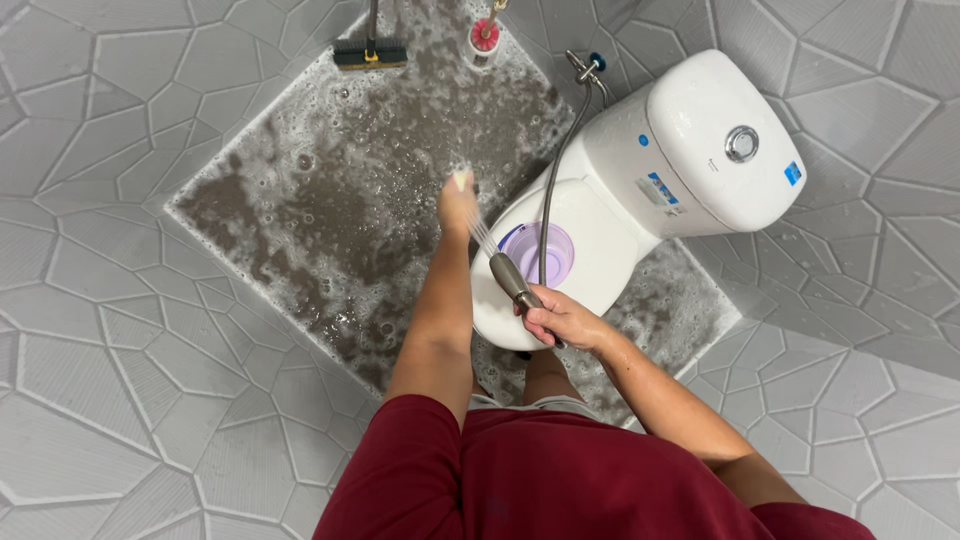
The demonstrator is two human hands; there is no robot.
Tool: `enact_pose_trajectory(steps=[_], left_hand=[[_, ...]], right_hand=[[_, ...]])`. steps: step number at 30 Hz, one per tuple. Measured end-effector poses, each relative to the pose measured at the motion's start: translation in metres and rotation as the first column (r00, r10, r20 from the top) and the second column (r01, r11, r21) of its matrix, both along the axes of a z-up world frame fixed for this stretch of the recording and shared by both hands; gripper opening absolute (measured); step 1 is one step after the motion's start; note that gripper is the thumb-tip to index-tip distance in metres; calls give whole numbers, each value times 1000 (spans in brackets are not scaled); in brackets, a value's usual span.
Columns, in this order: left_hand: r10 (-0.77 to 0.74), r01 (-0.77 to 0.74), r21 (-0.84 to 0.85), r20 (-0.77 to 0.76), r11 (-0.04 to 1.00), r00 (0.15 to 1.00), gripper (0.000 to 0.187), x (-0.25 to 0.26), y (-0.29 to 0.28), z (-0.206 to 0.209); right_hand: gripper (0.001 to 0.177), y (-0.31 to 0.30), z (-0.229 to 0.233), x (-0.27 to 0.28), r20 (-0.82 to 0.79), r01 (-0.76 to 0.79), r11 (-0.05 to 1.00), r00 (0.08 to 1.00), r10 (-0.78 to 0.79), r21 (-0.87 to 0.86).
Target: The person rinses a bucket and sponge, then uses a handheld bidet sprayer to wash the toilet and floor. They systematically spray the toilet bowl, seat, and surrounding floor area to remove soap suds and dirt.
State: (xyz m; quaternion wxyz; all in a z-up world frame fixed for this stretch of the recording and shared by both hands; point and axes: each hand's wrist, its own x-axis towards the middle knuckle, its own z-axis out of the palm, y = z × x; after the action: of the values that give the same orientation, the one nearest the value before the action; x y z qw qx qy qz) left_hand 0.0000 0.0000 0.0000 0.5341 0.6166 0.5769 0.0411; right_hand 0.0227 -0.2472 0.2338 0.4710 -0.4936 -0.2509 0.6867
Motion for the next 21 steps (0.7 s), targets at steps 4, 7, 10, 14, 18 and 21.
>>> enact_pose_trajectory(steps=[4,7,10,14,18,21], left_hand=[[-51,53,109,-25,993,998,49,1,-8,28],[-103,110,63,-101,992,989,56,2,-12,48],[-119,122,15,-149,992,982,61,4,-11,54],[-125,132,38,-157,991,980,57,-1,-22,46],[-95,118,127,-175,985,980,52,-11,-37,23],[-129,167,153,-228,974,965,59,-32,-52,-17]], right_hand=[[46,-3,0,-1,19,-6,1000,1000,6,6],[44,-8,-2,-3,28,6,1000,1000,-6,0],[43,-11,-7,-2,66,24,999,998,-22,-28],[40,-22,-17,1,116,33,996,993,-22,-86],[35,-30,-29,16,401,39,960,913,80,-279],[31,-51,-29,44,580,211,909,814,41,-360]])
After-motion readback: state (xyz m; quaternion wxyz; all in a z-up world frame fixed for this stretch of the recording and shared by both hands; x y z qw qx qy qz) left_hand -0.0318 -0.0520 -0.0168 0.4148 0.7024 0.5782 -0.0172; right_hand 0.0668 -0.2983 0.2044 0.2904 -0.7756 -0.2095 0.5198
